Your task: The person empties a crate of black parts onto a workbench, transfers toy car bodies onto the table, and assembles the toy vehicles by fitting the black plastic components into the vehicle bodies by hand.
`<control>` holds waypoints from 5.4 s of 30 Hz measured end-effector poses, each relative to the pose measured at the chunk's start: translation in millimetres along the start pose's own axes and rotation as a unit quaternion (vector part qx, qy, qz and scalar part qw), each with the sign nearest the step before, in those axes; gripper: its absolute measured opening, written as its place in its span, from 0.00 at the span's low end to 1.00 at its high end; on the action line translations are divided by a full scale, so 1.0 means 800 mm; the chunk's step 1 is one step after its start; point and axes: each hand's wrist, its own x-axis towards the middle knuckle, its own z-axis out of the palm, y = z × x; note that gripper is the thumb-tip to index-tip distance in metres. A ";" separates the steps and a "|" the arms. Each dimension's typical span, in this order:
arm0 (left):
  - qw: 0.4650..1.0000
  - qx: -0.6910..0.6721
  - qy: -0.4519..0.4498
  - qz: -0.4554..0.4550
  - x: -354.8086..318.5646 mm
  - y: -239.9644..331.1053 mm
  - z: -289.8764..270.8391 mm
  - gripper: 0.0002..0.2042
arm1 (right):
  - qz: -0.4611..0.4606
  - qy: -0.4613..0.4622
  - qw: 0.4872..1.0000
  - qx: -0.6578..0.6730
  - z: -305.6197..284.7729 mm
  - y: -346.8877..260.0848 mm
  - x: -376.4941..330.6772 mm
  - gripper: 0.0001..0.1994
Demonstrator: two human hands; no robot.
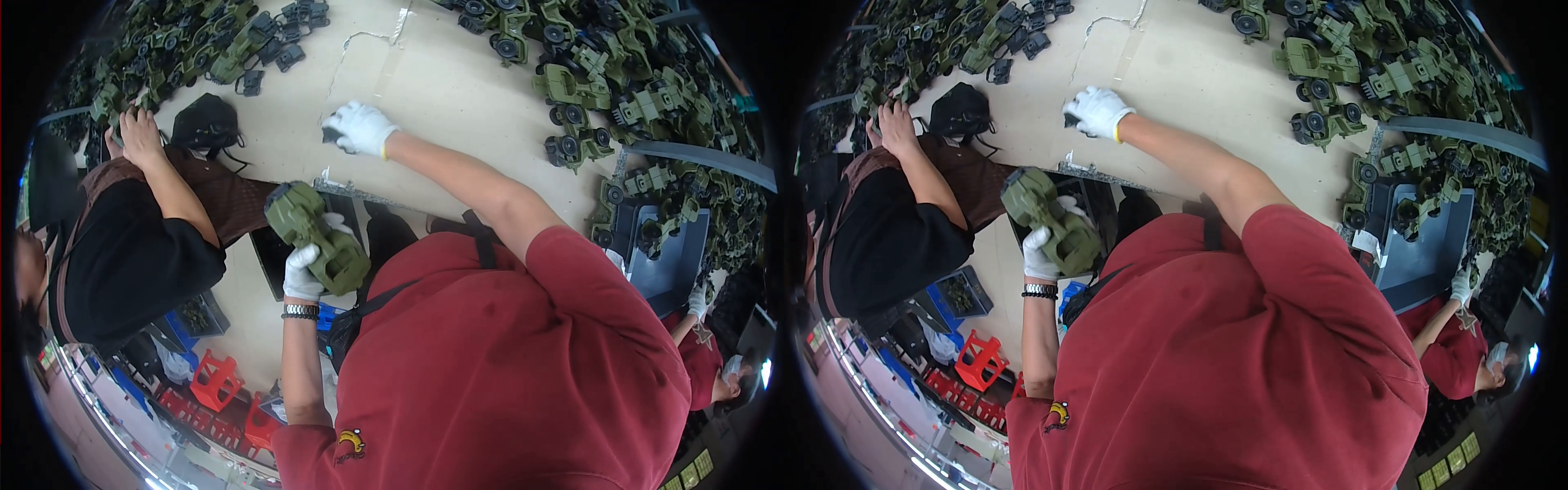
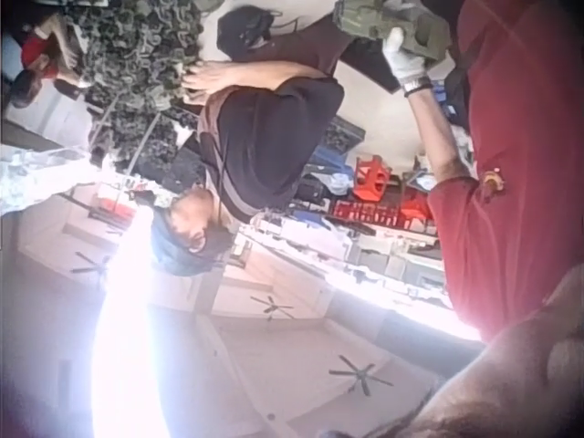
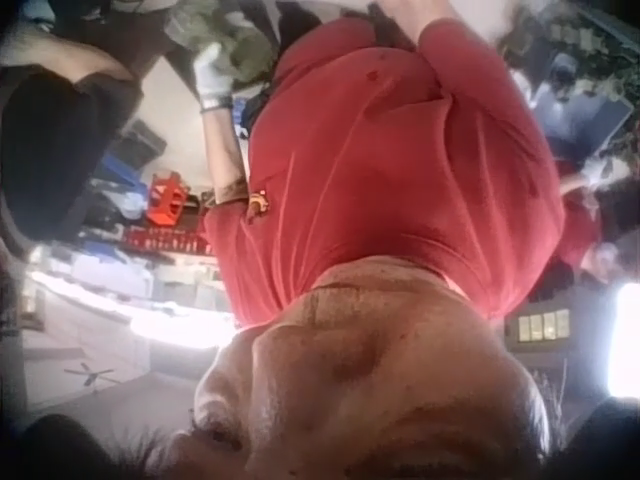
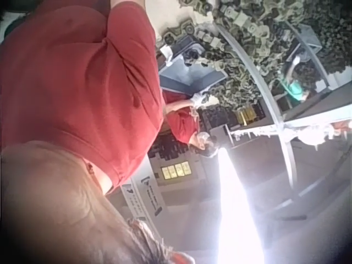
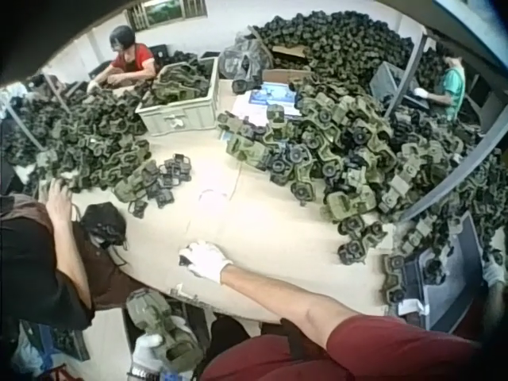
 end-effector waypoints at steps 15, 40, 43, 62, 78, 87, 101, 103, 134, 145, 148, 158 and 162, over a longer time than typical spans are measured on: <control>0.995 0.031 0.027 0.094 0.122 0.042 0.160 0.23 | -0.070 0.169 0.925 0.332 -0.210 -0.055 -0.226 0.20; 0.951 0.222 0.067 0.202 0.100 0.022 0.252 0.22 | -0.021 0.280 0.938 0.205 -0.212 -0.074 -0.276 0.42; 0.953 0.212 0.063 0.205 0.098 0.021 0.253 0.22 | -0.026 0.264 0.931 0.249 -0.217 -0.074 -0.278 0.43; 0.988 0.101 0.053 0.100 0.108 -0.007 0.240 0.17 | 0.004 0.113 0.983 0.146 -0.242 -0.074 -0.285 0.43; 0.982 -0.070 0.118 -0.129 0.143 -0.098 0.247 0.24 | 0.045 0.382 0.920 0.080 -0.195 -0.033 -0.270 0.21; 0.951 -0.091 0.168 -0.244 0.206 -0.057 0.281 0.24 | 0.258 0.367 0.893 0.034 -0.200 0.050 -0.342 0.32; 0.921 -0.074 0.197 -0.329 0.242 -0.077 0.310 0.27 | 0.544 0.184 0.814 -0.094 -0.138 0.166 -0.411 0.34; 0.917 -0.134 0.131 -0.353 0.240 -0.090 0.298 0.31 | 0.499 0.191 0.841 -0.090 -0.132 0.162 -0.410 0.30; 0.625 0.716 -0.132 0.280 0.238 -0.010 0.279 0.42 | 0.152 0.323 0.466 0.810 -0.236 0.076 -0.441 0.29; 0.926 0.303 -0.181 -0.136 0.191 0.035 0.189 0.40 | 0.153 -0.018 0.455 0.877 -0.226 0.047 -0.230 0.23; 0.985 0.126 -0.087 -0.080 0.137 0.010 0.107 0.36 | 0.213 -0.046 0.710 0.670 -0.156 0.053 -0.160 0.23; 0.982 -0.101 0.116 0.113 0.055 -0.004 0.065 0.28 | -0.185 -0.085 0.976 -0.075 0.010 0.042 -0.010 0.21; 0.976 -0.028 0.139 0.164 0.060 0.002 0.087 0.29 | -0.155 -0.101 0.977 -0.106 -0.011 0.047 -0.036 0.15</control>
